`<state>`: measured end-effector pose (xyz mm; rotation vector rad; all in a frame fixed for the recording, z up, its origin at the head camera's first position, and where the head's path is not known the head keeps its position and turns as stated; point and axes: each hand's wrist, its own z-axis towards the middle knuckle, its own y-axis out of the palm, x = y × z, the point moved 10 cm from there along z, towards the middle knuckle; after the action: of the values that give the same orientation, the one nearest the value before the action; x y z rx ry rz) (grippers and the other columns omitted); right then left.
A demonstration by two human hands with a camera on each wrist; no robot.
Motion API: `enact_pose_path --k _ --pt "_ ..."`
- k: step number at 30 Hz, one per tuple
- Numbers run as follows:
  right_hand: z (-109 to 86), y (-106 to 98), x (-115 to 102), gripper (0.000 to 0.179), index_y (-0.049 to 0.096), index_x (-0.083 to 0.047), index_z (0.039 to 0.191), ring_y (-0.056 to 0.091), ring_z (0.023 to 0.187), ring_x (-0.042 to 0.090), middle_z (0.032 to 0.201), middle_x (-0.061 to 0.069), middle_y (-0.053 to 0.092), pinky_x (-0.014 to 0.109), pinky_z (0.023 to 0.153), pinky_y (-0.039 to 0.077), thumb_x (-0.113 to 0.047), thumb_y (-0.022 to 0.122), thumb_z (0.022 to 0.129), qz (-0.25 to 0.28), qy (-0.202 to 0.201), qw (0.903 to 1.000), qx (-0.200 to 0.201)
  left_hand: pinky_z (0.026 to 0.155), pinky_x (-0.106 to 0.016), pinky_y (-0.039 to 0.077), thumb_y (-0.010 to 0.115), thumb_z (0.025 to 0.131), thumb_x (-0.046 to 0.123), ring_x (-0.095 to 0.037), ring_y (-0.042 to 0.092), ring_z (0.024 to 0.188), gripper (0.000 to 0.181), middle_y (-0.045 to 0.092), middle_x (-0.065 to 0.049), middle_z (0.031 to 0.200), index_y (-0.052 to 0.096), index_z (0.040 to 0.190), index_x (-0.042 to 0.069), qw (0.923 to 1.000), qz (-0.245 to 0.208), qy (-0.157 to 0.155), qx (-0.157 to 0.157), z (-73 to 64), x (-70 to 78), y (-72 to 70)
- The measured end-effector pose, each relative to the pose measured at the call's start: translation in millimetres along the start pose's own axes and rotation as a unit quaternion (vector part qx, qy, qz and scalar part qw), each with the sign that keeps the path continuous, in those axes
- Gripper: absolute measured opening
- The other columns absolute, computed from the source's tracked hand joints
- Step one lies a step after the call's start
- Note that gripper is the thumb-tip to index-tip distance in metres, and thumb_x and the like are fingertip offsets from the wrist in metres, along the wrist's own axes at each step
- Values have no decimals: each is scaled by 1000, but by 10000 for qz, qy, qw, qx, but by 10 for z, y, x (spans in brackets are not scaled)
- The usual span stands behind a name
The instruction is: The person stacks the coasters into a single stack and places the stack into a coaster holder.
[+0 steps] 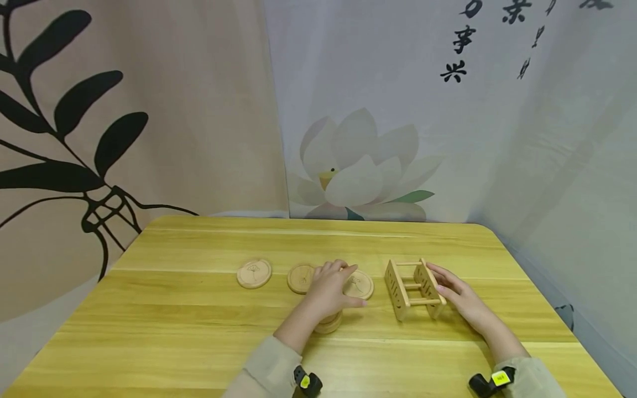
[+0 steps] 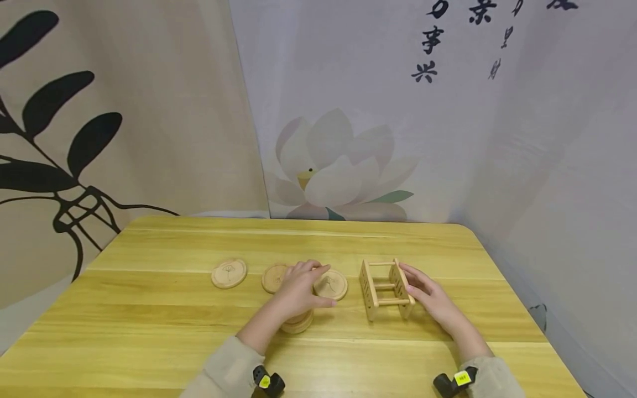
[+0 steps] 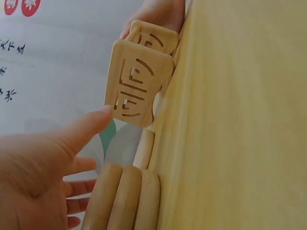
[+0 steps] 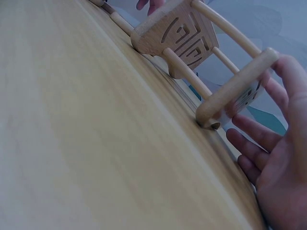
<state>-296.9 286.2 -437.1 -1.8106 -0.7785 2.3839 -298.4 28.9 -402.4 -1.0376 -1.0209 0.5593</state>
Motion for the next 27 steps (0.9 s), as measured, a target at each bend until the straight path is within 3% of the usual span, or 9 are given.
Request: enact_pose_path --k 18,27 --pt "-7 14 9 48 30 -5 150 48 114 -1 137 30 41 17 90 39 -9 42 103 52 -1 10000 -40 90 -38 33 80 67 56 -24 43 112 90 50 -4 128 48 143 18 9974 362 -508 -347 127 5 72" --pt "-3 1 1 48 31 -5 149 48 114 -1 137 30 41 17 90 40 -9 42 103 19 -15 10000 11 93 -39 33 82 66 55 -25 42 114 91 49 -5 130 48 143 20 9963 427 -590 -458 152 -25 170"
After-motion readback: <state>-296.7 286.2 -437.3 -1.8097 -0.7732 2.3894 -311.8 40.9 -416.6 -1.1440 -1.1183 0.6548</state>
